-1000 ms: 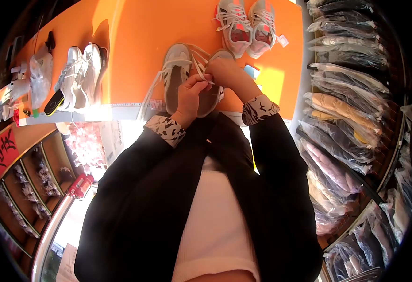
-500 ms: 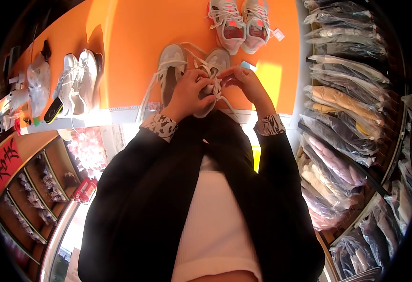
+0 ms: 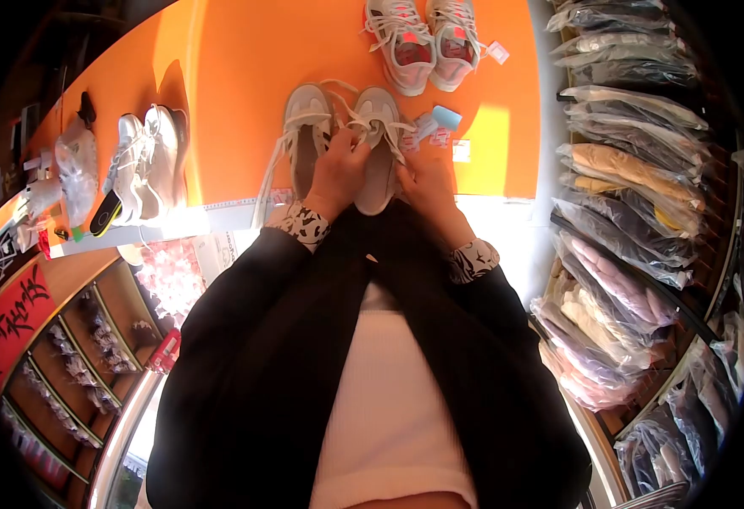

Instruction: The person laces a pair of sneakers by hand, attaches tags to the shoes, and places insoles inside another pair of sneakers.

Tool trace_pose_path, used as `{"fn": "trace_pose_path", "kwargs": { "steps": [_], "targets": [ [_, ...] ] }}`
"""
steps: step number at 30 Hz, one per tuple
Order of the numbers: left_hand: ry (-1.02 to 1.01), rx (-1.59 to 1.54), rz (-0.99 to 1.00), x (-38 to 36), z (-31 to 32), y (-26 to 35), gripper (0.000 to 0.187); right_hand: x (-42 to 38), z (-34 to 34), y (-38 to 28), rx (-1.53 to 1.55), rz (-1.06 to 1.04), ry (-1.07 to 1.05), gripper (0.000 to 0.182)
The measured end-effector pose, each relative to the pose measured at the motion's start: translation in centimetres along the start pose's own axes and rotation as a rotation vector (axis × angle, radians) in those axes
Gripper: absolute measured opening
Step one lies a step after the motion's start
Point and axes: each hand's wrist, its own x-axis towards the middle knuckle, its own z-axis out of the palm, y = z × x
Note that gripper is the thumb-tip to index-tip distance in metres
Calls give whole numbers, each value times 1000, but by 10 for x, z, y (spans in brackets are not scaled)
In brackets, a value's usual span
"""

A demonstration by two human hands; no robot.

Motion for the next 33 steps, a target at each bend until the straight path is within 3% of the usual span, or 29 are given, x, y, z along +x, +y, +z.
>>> {"fn": "trace_pose_path", "kwargs": {
  "steps": [1,3,10,12,13,15,16,18,19,21,22,24,25,27,31,33],
  "targets": [
    [0,1,-3,5,-8,8,16,1,-2,3,1,-1,-3,18],
    [246,184,350,12,-23,19,8,6,1,6,-104,-395,90,12],
    [43,131,475,-2,-2,10,9,4,11,21,16,-250,-53,12],
    [-85,208,475,-8,-2,14,12,1,18,26,227,-191,53,16],
    [-84,215,467,-9,-2,12,12,-1,14,22,230,-196,45,16],
    [-125,175,368,-10,-1,8,14,-2,-4,7,146,51,-73,20],
    [-125,182,368,-7,-6,10,14,-1,-11,0,150,45,-73,20],
    [126,59,258,-2,-17,14,28,2,-22,-11,157,19,-60,19],
    [126,61,263,-3,-19,16,28,1,-25,-12,159,19,-56,19],
    [101,-53,-168,-5,-23,17,50,2,-29,-12,99,-113,37,20],
    [103,-53,-167,-3,-22,16,50,2,-30,-10,99,-115,39,20],
    [-84,-131,-332,2,-18,10,57,4,-28,-5,199,-82,-78,30],
    [-80,-133,-332,4,-15,8,57,7,-26,-4,195,-85,-78,30],
    [-81,-113,-360,10,-8,7,52,19,-20,1,198,169,-152,39],
    [-60,-200,-248,3,-10,4,48,52,4,15,414,195,3,46],
    [7,-227,-152,1,-16,11,36,62,0,-7,963,463,-108,35]
  ]
}}
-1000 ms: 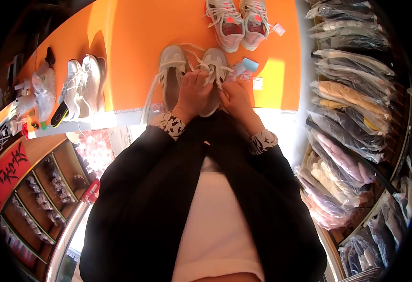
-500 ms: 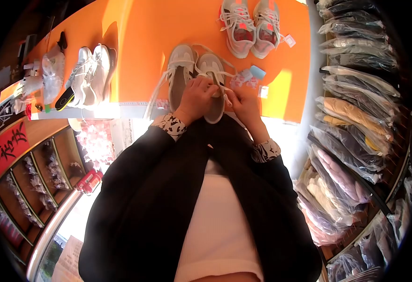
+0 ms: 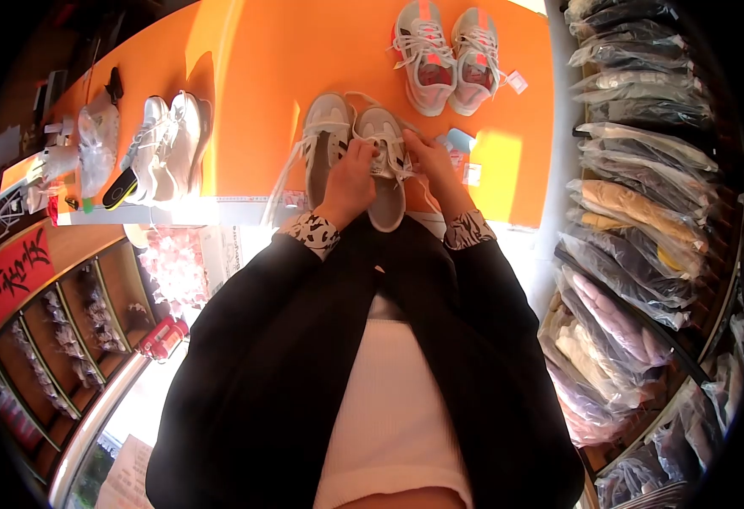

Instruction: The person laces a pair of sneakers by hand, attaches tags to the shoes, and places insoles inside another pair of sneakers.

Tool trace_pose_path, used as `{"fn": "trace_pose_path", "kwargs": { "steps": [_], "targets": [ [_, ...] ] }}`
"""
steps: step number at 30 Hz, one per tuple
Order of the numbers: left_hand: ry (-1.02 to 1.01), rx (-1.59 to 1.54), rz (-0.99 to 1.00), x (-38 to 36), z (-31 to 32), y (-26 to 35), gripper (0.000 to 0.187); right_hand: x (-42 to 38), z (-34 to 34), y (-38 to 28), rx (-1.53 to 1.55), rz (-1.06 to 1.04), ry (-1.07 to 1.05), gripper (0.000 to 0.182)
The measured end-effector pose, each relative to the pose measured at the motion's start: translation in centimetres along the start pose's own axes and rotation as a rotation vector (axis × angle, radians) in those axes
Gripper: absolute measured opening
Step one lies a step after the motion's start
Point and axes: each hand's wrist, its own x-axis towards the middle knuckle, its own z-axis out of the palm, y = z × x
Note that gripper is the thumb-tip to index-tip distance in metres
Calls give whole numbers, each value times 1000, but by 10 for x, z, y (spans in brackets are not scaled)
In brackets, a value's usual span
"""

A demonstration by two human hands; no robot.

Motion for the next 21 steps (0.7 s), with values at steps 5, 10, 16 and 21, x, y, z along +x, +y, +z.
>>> {"fn": "trace_pose_path", "kwargs": {
  "steps": [5,10,16,21],
  "targets": [
    [50,-60,90,-5,6,-2,27,50,7,1,235,-49,-74,21],
    [42,-116,177,-1,4,-1,26,43,35,-75,149,-301,-179,17],
    [-11,-103,51,-1,-4,-1,31,10,45,-169,-164,-528,-391,11],
    [45,-160,-301,12,1,-19,32,5,32,-162,-376,-542,-497,7]
  ]
}}
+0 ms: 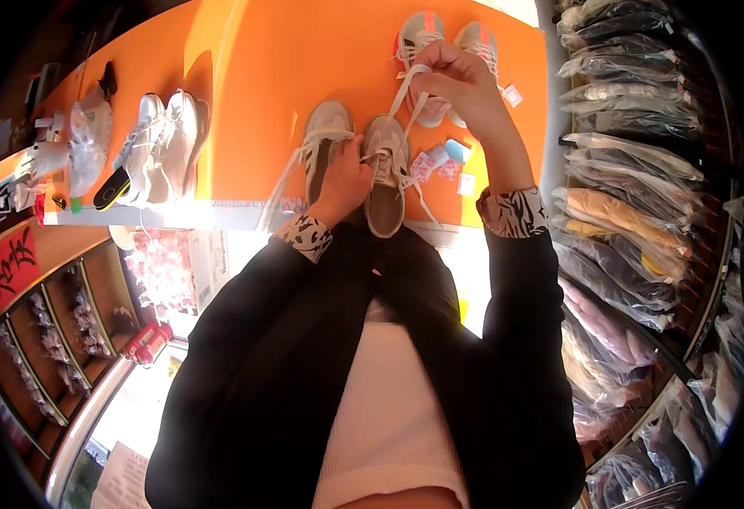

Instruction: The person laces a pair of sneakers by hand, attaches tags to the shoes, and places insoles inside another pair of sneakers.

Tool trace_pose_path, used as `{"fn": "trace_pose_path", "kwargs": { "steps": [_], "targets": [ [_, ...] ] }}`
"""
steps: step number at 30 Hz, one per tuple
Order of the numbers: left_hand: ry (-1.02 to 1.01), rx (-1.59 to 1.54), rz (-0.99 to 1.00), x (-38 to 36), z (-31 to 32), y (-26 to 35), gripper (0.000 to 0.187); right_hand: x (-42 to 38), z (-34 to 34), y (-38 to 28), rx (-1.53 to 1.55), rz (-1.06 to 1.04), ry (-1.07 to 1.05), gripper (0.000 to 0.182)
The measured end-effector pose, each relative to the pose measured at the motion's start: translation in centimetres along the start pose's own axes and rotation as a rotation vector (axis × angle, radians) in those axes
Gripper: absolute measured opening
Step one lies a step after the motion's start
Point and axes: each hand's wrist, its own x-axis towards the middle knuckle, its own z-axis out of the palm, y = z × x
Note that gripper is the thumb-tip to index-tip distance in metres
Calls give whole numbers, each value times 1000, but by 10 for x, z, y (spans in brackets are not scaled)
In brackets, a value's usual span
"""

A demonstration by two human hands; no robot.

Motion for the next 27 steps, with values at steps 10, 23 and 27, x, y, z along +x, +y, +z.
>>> {"fn": "trace_pose_path", "kwargs": {
  "steps": [10,23,27],
  "targets": [
    [-266,256,-195,15,6,5,20,-14,9,61,-17,-85,280,15],
    [-814,-190,345,-54,-38,77,15,-65,70,178,-714,-221,425,16],
    [-1181,-844,461,-57,-102,155,27,-64,72,180,-701,-64,450,20]
  ]
}}
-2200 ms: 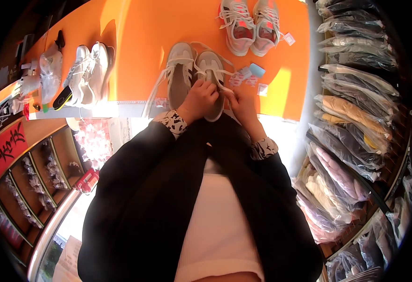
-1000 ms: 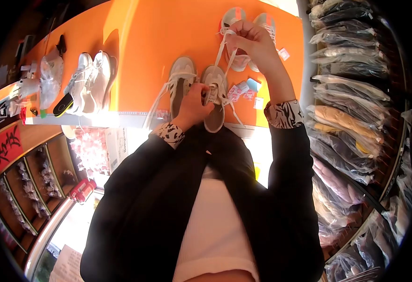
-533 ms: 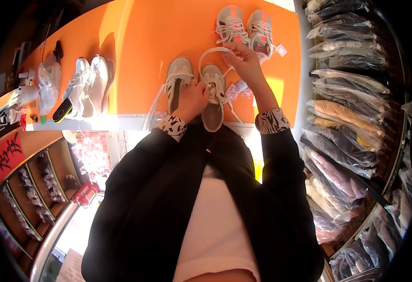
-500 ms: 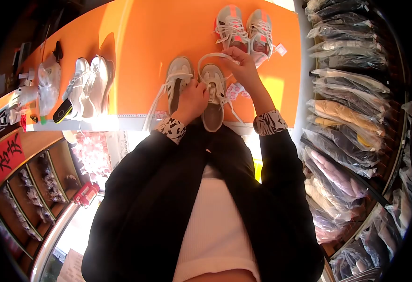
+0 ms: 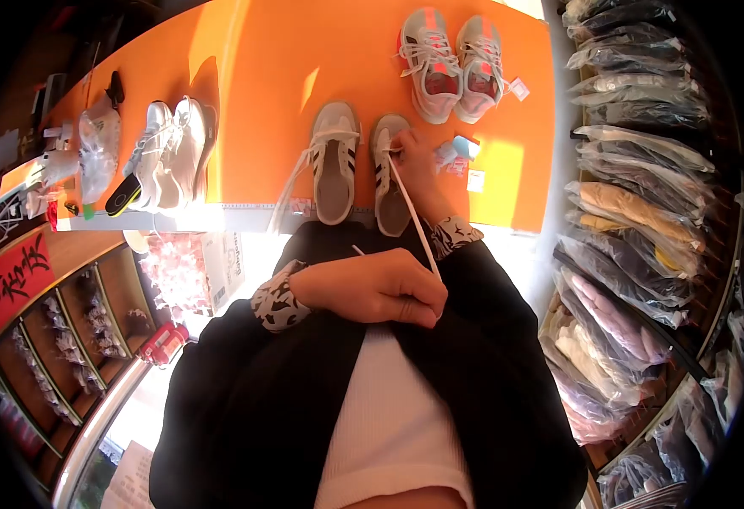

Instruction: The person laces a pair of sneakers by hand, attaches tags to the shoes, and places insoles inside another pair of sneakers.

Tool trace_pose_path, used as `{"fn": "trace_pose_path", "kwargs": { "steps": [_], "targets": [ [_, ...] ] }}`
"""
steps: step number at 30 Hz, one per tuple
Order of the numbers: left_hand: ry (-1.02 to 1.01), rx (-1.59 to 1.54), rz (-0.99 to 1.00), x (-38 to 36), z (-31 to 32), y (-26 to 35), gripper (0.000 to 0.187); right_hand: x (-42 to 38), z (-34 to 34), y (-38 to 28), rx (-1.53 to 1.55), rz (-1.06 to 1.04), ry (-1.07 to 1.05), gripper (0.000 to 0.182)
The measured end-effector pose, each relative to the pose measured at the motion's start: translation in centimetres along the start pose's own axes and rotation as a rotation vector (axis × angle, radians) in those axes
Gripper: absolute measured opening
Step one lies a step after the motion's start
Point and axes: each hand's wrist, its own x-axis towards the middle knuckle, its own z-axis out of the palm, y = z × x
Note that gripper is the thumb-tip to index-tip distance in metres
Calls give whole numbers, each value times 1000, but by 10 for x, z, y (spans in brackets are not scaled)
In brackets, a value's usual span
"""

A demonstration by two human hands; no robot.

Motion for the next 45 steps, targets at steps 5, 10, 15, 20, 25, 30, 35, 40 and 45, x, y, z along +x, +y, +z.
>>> {"fn": "trace_pose_path", "kwargs": {
  "steps": [5,10,15,20,25,30,35,40,45],
  "targets": [
    [769,-80,-62,-58,-45,51,28,3,-19,-5,25,-17,49,26],
    [1176,511,-411,-61,-71,7,24,-28,-40,-25,-166,10,114,31],
    [971,1141,-623,-21,-66,-85,34,-40,-52,-52,-169,474,-225,34],
    [875,1298,-729,-4,-81,-150,33,-37,-40,-42,-565,-20,5,19],
    [765,1368,-851,-5,-89,-175,22,-27,-37,-50,-644,-178,-30,7],
    [724,1420,-754,-4,-91,-184,14,-47,-94,-125,95,-276,-556,10],
    [735,1466,-733,-6,-91,-182,13,-51,-191,-187,454,-211,-810,13],
    [708,1251,-811,-8,-86,-131,20,-51,-229,-196,664,126,-332,21],
    [789,453,-355,-16,-61,37,30,-45,-251,-209,819,-115,-103,31]
  ]
}}
